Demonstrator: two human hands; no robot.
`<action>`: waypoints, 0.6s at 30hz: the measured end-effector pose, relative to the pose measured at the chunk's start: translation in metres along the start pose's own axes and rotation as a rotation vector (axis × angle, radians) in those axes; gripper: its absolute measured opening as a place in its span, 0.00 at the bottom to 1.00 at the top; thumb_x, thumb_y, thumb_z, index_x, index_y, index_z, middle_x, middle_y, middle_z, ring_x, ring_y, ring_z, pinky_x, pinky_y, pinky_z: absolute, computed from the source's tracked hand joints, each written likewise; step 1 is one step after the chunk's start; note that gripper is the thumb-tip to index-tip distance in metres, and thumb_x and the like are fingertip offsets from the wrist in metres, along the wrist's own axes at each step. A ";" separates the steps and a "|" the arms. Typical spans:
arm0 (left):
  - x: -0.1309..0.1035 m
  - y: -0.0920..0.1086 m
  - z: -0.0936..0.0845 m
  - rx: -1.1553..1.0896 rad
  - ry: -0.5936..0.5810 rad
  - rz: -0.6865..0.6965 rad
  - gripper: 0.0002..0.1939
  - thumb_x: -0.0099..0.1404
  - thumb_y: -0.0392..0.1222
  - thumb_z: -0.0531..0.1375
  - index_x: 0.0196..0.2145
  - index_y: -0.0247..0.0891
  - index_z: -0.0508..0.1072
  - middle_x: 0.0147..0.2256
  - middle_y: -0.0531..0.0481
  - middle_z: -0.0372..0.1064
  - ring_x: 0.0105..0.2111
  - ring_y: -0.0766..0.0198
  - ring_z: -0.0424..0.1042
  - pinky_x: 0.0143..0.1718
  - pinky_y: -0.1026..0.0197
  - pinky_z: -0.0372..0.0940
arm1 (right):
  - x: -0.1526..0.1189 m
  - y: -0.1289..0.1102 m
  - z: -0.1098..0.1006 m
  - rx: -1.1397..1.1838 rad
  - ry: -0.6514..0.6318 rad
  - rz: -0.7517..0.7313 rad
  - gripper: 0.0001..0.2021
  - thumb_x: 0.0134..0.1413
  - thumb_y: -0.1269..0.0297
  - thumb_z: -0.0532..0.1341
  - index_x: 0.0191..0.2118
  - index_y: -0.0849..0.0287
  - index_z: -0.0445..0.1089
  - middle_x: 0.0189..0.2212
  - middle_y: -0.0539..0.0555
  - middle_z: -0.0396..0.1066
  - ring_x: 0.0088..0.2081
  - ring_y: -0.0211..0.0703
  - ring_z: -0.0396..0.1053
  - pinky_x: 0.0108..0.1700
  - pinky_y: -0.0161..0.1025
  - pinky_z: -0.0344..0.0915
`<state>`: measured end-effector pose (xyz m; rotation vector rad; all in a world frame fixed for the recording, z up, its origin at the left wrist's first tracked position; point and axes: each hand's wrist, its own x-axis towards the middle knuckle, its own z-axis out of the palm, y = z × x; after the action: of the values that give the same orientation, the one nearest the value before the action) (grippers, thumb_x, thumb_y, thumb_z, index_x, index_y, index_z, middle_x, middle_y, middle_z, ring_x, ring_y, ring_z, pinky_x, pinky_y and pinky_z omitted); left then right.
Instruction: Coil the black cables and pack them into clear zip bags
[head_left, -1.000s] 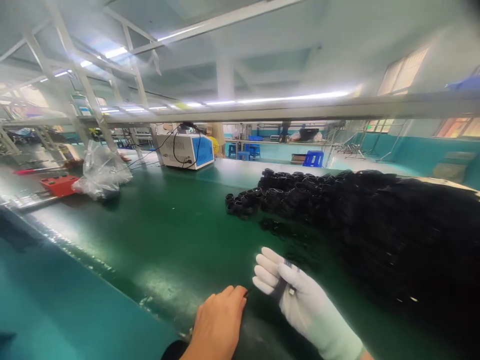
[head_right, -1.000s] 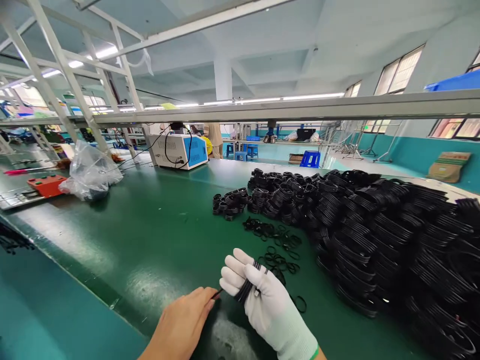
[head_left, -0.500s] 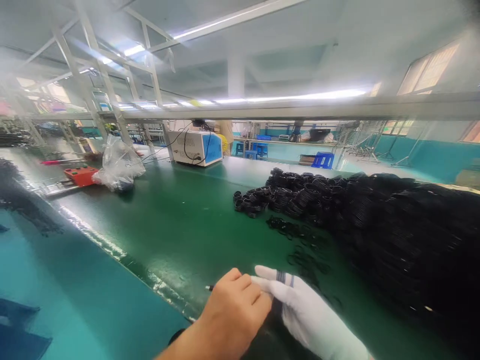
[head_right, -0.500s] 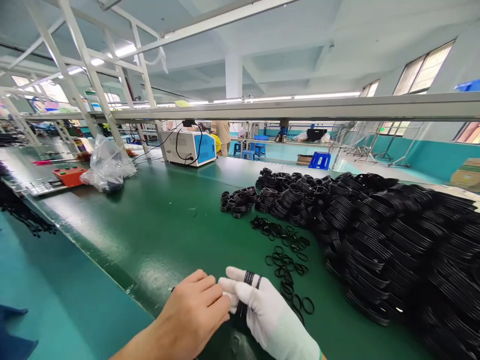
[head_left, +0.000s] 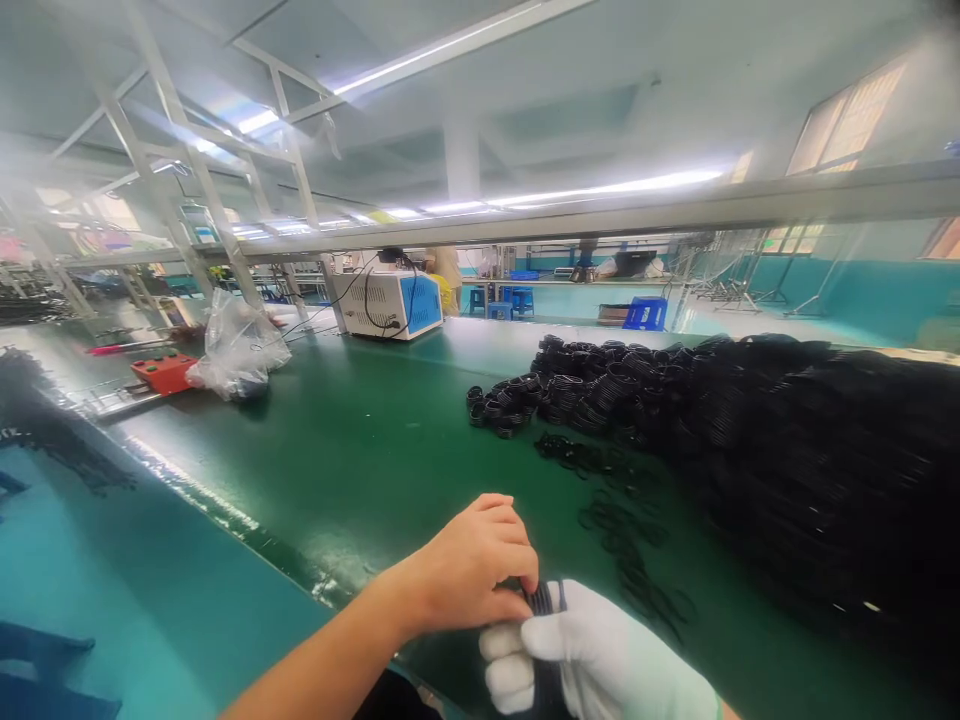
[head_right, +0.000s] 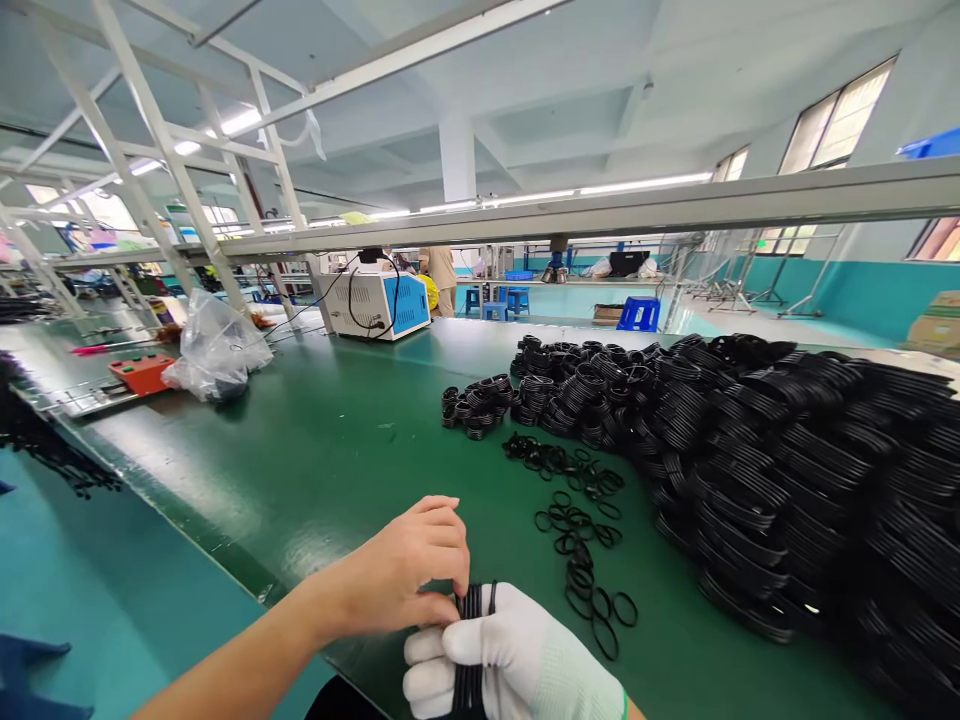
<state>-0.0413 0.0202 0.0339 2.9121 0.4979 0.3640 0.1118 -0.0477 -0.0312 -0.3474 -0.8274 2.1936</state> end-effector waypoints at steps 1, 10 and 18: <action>0.000 0.001 -0.001 0.024 0.016 0.006 0.05 0.56 0.41 0.63 0.28 0.40 0.71 0.32 0.58 0.70 0.40 0.66 0.64 0.57 0.55 0.44 | 0.001 0.002 -0.003 0.040 0.028 0.025 0.13 0.45 0.67 0.63 0.39 0.66 0.68 0.28 0.53 0.64 0.29 0.36 0.63 0.37 0.40 0.58; 0.001 0.016 -0.013 0.187 -0.022 0.030 0.08 0.61 0.38 0.56 0.25 0.38 0.70 0.32 0.54 0.66 0.28 0.71 0.62 0.29 0.68 0.58 | -0.002 0.003 -0.014 0.160 0.000 0.106 0.12 0.46 0.71 0.58 0.38 0.72 0.69 0.27 0.58 0.72 0.30 0.41 0.70 0.35 0.38 0.61; 0.026 0.010 -0.032 -0.428 -0.308 -0.181 0.07 0.55 0.44 0.62 0.25 0.39 0.71 0.23 0.59 0.64 0.23 0.72 0.63 0.22 0.70 0.55 | -0.016 0.000 -0.016 0.122 -0.130 0.111 0.16 0.48 0.64 0.62 0.41 0.69 0.69 0.33 0.59 0.76 0.36 0.46 0.74 0.39 0.43 0.65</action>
<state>-0.0226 0.0241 0.0721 2.4258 0.5489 -0.0086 0.1298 -0.0521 -0.0434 -0.1960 -0.7555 2.3780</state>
